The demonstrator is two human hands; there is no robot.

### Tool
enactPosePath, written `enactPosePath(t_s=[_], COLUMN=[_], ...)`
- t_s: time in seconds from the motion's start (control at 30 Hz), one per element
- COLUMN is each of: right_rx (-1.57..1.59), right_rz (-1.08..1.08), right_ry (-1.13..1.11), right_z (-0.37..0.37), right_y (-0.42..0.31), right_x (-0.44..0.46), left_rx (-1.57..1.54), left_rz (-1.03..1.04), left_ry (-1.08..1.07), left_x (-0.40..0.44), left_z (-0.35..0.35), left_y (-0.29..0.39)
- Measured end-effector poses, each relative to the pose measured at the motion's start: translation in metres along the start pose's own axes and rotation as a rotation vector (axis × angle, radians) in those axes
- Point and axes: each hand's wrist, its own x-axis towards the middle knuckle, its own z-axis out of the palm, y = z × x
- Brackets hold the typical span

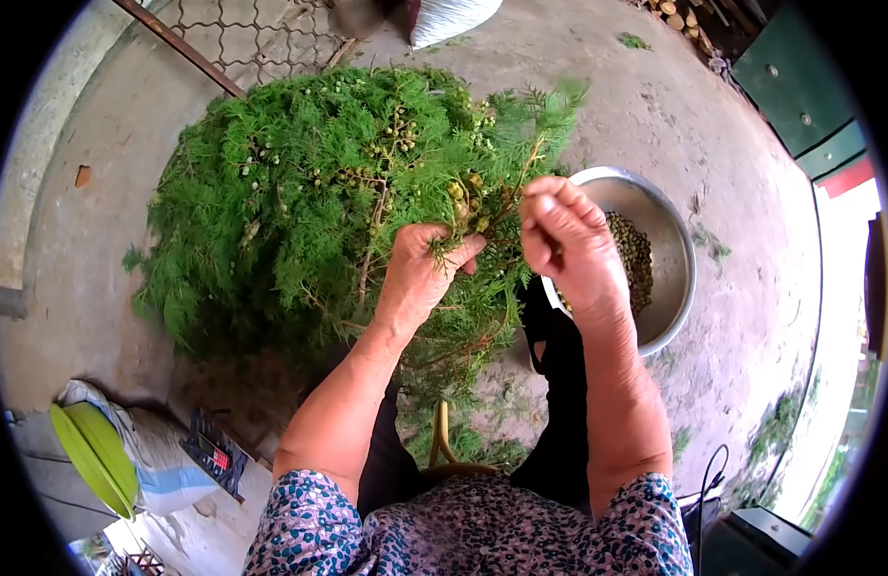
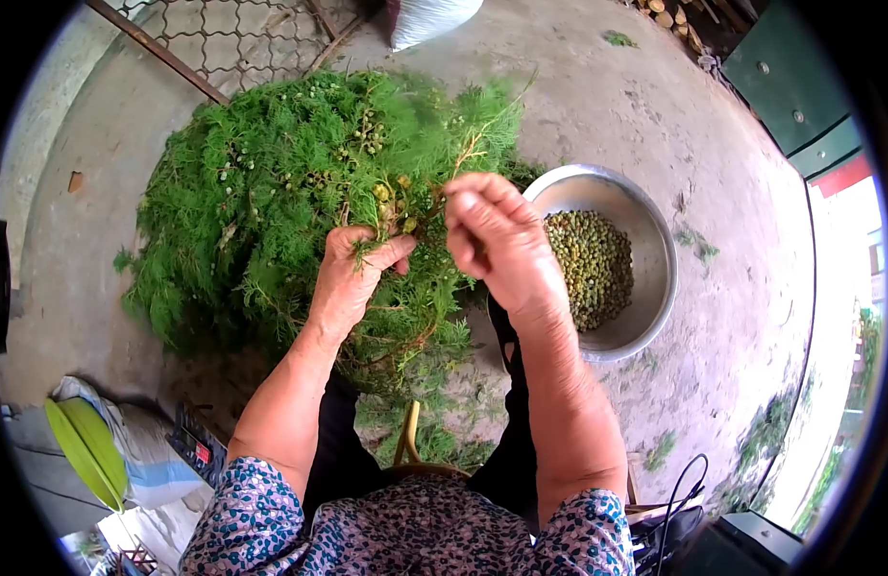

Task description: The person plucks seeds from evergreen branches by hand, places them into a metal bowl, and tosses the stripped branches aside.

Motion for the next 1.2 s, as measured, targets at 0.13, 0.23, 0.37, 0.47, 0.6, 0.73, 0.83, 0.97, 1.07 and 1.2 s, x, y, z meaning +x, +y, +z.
enactPosePath(t_s=[0.13, 0.23, 0.37, 0.47, 0.6, 0.73, 0.83, 0.97, 1.07, 1.2], right_rx=[-1.069, -1.021, -0.972, -0.744, 0.289, -0.191, -0.903, -1.513, -1.496, -1.012], right_rz=[-0.5, -0.498, -0.475, -0.275, 0.083, -0.191, -0.367, -0.639, -0.779, -0.757], right_ry=[-0.154, -0.114, -0.051, -0.041, -0.096, 0.247, 0.515, 0.824, 0.764, 0.565], right_z=[-0.001, 0.009, 0.006, 0.007, -0.002, -0.039, -0.083, -0.1, -0.084, -0.065], right_y=[0.018, 0.024, 0.027, 0.018, 0.007, -0.018, -0.023, -0.024, -0.026, -0.022], right_x=[0.004, 0.001, 0.001, -0.001, 0.0, 0.003, 0.008, 0.014, 0.012, 0.011], left_rx=[-0.156, -0.202, -0.195, -0.138, -0.067, -0.091, -0.166, -0.087, -0.145, -0.101], left_rz=[0.09, 0.098, 0.09, 0.081, 0.101, 0.089, -0.012, 0.011, -0.021, -0.046], left_ry=[0.001, -0.016, -0.054, -0.051, -0.046, -0.041, -0.088, -0.093, -0.15, -0.127], left_x=[0.005, 0.004, 0.003, 0.003, 0.007, 0.0, -0.001, -0.001, 0.004, 0.003], left_z=[0.004, 0.003, 0.002, 0.003, 0.001, -0.001, -0.003, -0.003, -0.004, -0.003], left_y=[-0.012, -0.014, -0.009, -0.006, -0.013, -0.002, -0.001, 0.002, -0.007, -0.005])
